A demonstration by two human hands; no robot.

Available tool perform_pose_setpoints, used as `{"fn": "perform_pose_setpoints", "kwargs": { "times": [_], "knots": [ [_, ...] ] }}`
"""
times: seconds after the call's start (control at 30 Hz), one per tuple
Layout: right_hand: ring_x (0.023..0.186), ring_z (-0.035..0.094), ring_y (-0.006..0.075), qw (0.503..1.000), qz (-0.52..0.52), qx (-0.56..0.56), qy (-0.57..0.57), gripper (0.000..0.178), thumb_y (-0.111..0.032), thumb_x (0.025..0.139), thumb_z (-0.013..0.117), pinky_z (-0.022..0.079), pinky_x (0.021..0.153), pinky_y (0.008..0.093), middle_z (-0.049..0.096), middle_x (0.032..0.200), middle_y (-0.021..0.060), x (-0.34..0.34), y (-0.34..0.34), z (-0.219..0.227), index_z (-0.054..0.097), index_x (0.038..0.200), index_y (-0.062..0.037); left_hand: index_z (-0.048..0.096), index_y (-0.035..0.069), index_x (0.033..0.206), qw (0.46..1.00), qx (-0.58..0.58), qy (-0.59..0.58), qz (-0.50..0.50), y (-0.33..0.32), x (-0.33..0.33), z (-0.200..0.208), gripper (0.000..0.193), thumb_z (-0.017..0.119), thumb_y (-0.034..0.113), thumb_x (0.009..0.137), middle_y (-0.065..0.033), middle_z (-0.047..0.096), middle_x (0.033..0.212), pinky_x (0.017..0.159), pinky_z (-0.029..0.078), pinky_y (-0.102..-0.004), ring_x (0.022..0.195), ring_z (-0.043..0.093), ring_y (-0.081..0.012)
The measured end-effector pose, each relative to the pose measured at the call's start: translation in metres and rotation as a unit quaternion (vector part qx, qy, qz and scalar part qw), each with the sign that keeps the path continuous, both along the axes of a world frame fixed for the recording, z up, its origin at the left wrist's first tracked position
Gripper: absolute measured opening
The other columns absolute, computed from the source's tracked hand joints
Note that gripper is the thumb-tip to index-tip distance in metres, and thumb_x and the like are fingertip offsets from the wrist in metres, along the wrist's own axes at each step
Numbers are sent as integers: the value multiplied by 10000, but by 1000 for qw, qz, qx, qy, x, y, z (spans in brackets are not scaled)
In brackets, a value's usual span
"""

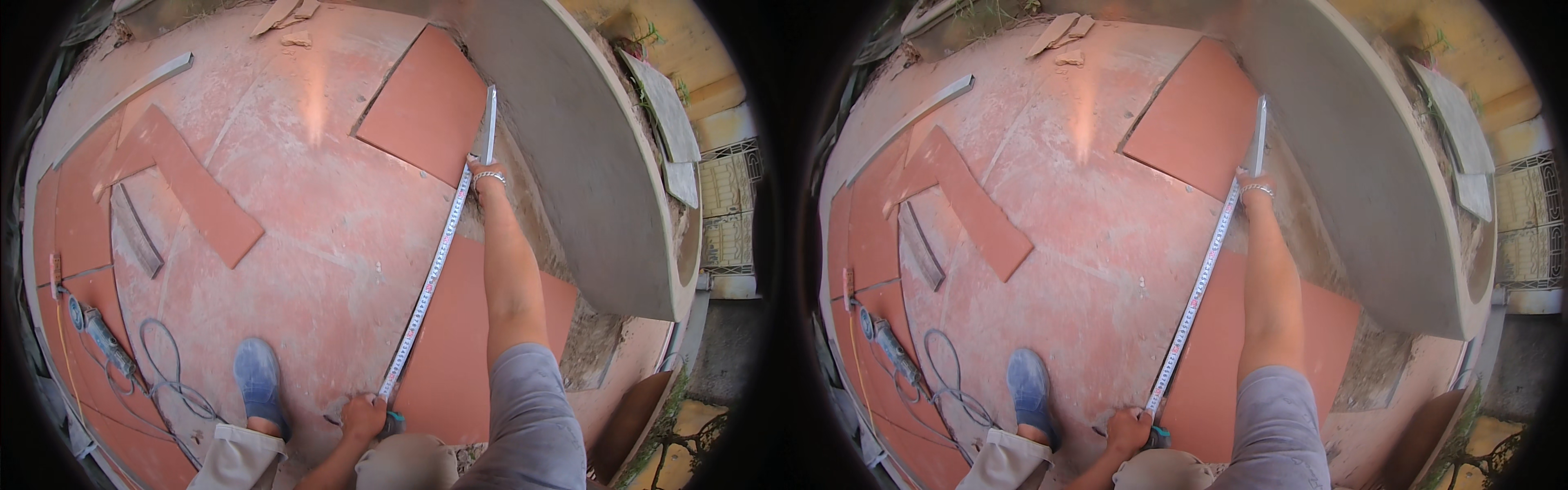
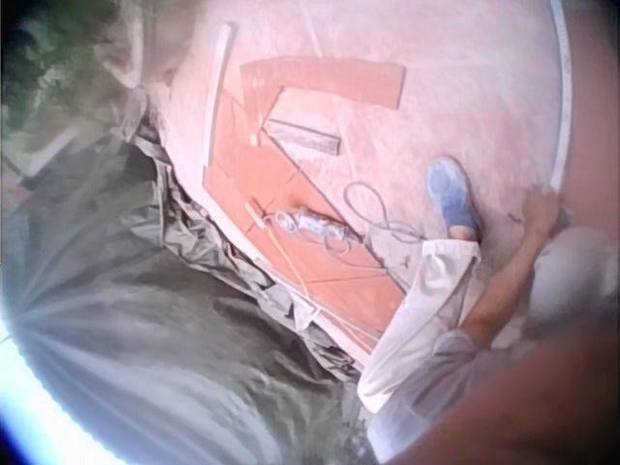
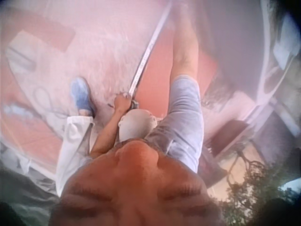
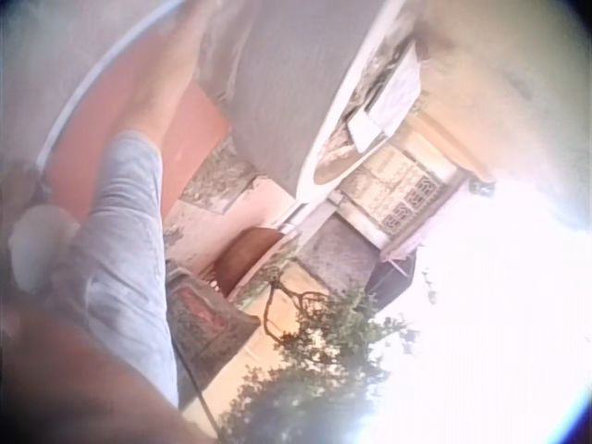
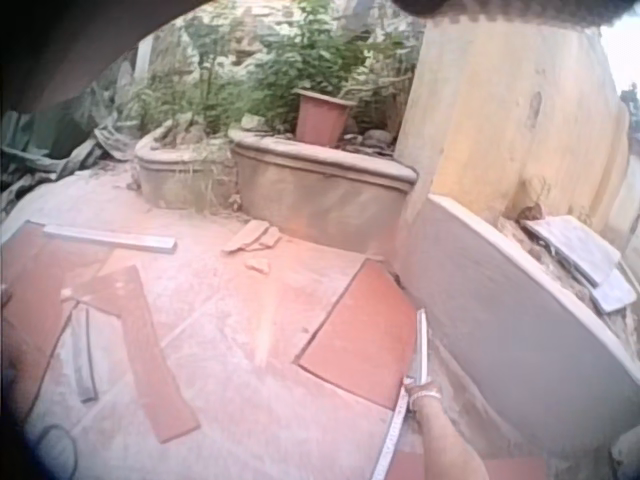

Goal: The person measures a terracotta-colored tile and the surrounding floor area using a tape measure and a metal ruler. They repeatedly reposition the tools to check dimensions against the curved wall and adjacent tiles.

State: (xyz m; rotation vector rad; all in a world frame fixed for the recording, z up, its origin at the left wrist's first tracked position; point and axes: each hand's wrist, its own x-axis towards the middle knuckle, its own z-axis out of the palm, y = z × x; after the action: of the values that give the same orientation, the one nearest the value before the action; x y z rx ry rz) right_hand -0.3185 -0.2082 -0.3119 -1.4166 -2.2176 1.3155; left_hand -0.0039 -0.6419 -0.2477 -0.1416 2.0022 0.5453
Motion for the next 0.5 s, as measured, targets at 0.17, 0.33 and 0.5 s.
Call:
{"fn": "perform_pose_setpoints", "kwargs": {
  "times": [0.17, 0.33, 0.5],
  "knots": [
    [996, 697, 344, 998, -42, 36, -33, 542, -314, 828, 770, 528, 866, 426, 718, 1075, 224, -12, 2, -7, 645, 1211, 48, 739, 49, 985, 1000, 5, -17, 2, 0, -5, 3, 402, 562, 400, 901, -239, 708, 944, 865, 515, -504, 923, 677, -436],
    [1021, 693, 367, 998, -6, 66, -24, 549, -341, 824, 763, 531, 880, 423, 711, 1091, 240, -17, -1, -6, 655, 1193, 50, 738, 50, 1006, 999, 1, -43, 5, 2, -9, 7, 406, 553, 396, 903, -244, 707, 958, 881, 509, -506, 943, 672, -440],
    [1016, 696, 376, 988, 20, 104, -117, 543, -352, 815, 760, 537, 867, 432, 703, 1091, 263, -17, 5, 0, 675, 1154, 64, 734, 50, 1024, 998, -5, -55, 3, 2, -10, 7, 409, 550, 395, 903, -252, 704, 961, 893, 502, -513, 955, 667, -447]
  ]
}}
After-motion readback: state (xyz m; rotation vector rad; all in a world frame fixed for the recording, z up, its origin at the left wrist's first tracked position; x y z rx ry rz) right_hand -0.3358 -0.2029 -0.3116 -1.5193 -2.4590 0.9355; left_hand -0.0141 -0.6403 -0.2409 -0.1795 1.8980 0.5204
